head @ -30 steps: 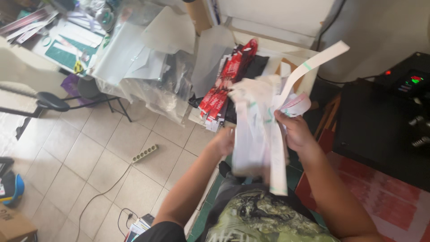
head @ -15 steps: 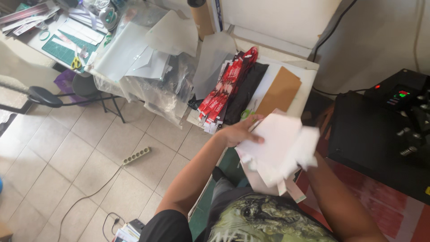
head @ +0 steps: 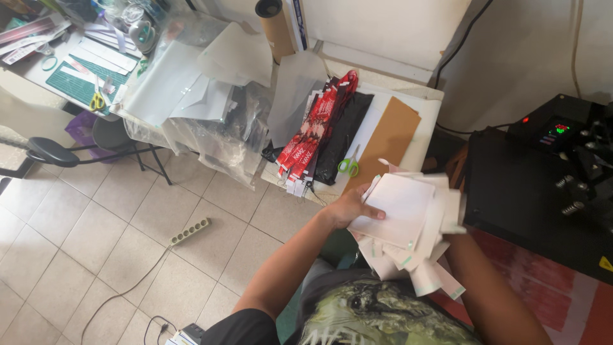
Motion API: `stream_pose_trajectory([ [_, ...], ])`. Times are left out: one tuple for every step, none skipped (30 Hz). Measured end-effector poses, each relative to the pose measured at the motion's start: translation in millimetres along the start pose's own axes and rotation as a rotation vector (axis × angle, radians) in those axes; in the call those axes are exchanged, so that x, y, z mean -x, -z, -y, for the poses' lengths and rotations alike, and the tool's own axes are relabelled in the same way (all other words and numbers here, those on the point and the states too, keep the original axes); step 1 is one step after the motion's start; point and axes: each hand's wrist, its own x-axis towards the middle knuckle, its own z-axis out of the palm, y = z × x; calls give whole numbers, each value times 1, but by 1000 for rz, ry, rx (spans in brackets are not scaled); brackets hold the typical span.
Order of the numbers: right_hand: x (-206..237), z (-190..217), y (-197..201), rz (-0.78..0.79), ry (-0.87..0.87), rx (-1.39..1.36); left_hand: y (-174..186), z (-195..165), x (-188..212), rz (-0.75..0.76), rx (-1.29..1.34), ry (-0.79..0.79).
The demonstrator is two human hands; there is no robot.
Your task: The person uses green-handled scissors to cut individual red and white stickers from a larger sheet. They trim the edges of each sticker, peel off the backing, and place the finished pieces on a table. The person then gathers the discarded backing material and throws it into a trash bin.
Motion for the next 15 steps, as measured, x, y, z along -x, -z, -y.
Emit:
stream_pose_trajectory([
  [2, 2, 0, 1, 5, -4, -2, 2, 1, 12, 29, -11],
  [2, 3, 0, -3, 12, -6, -4, 3, 1, 23, 56, -25],
  [3, 5, 0, -2, 18, -12, -4, 3, 2, 20, 42, -35],
  [4, 7, -1, -2, 21, -14, -4, 3, 2, 15, 29, -45],
  [3, 9, -2, 1, 26, -17, -4, 2, 2, 10, 16, -56],
  [4, 9, -3, 0, 29, -20, -3, 1, 2, 3, 19, -48],
  [3, 11, -3, 7, 31, -24, -2, -1, 2, -3, 21, -40],
  [3, 11, -4, 6, 34, -27, 0, -3, 1, -9, 22, -33],
  [2, 12, -4, 12, 36, -29, 2, -6, 1, 2, 39, -57],
  [2, 12, -4, 17, 40, -28, 4, -9, 2, 13, 55, -83],
  [1, 13, -2, 23, 42, -29, 7, -12, 2, 24, 69, -110],
  [-1, 15, -1, 30, 44, -26, 10, -15, 2, 10, 132, -92],
  [-1, 16, 2, 38, 43, -27, 13, -16, 3, -4, 198, -72],
  [-3, 18, 5, 48, 50, -54, 16, -18, 4, -19, 263, -53],
  [-2, 20, 8, 62, 58, -89, 19, -20, 5, -13, 336, -76],
])
